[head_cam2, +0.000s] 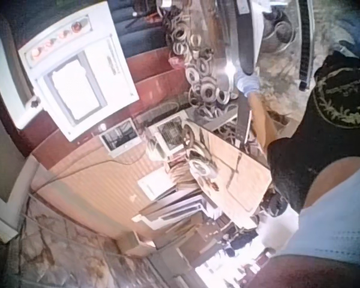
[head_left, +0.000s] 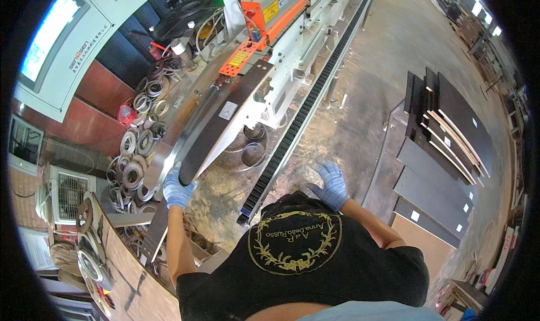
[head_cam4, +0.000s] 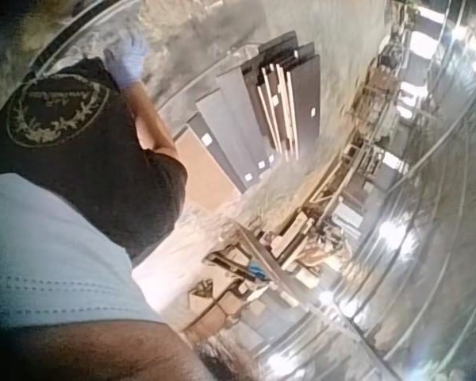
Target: The person repeatedly picks up dark rectangular panels from a stack, places them onto a conveyor belt, and then stacks them onto a growing pile. The person wears gloves and handles the panels one at a time throughout the clip.
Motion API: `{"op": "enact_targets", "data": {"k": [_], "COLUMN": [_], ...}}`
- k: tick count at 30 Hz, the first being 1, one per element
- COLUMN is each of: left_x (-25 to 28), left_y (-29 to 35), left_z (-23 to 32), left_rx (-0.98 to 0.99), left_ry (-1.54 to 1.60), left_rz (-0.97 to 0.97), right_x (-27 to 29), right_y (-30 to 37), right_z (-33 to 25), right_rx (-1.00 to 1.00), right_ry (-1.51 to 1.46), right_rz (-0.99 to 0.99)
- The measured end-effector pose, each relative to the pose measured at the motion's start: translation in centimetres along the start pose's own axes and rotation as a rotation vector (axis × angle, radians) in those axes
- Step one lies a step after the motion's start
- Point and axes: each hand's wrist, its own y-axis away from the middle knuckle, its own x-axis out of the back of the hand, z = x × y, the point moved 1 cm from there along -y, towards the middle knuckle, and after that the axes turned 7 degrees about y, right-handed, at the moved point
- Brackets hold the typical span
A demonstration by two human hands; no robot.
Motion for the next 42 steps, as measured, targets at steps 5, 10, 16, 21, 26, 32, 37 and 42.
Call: {"op": "enact_targets", "data": {"k": [5, 10, 16, 21, 26, 32, 37, 42], "left_x": [-1.4, -3.9, -5.9, -6.3, -6.3, -6.2, -5.9, -6.0], "left_y": [-3.8, -6.9, -10.6, -10.9, -11.3, -11.2, -11.2, -11.3], "left_z": [-1.2, 1.9, 3.1, 3.5, 3.3, 3.6, 4.1, 4.2], "left_rx": [-0.188, -0.099, -0.025, -0.031, -0.034, -0.022, -0.004, -0.008], "left_ry": [-0.302, -0.436, -0.435, -0.411, -0.386, -0.379, -0.382, -0.386], "left_rz": [0.099, 0.114, 0.092, 0.13, 0.12, 0.117, 0.094, 0.094], "right_x": [-0.2, -1.1, -4.4, -7.4, -10.3, -10.3, -9.9, -10.9], "right_y": [0.3, 0.8, 2.3, 5.0, 7.0, 6.9, 6.3, 6.7], "right_z": [-0.2, -0.3, 3.0, 7.1, 9.1, 8.7, 8.4, 9.2], "right_rx": [-0.07, -0.176, -0.293, -0.522, -0.623, -0.616, -0.626, -0.609], "right_ry": [0.013, 0.012, 0.078, 0.128, 0.016, -0.005, -0.005, -0.021], "right_rz": [-0.005, -0.109, -0.189, -0.481, -0.609, -0.596, -0.617, -0.596]}}
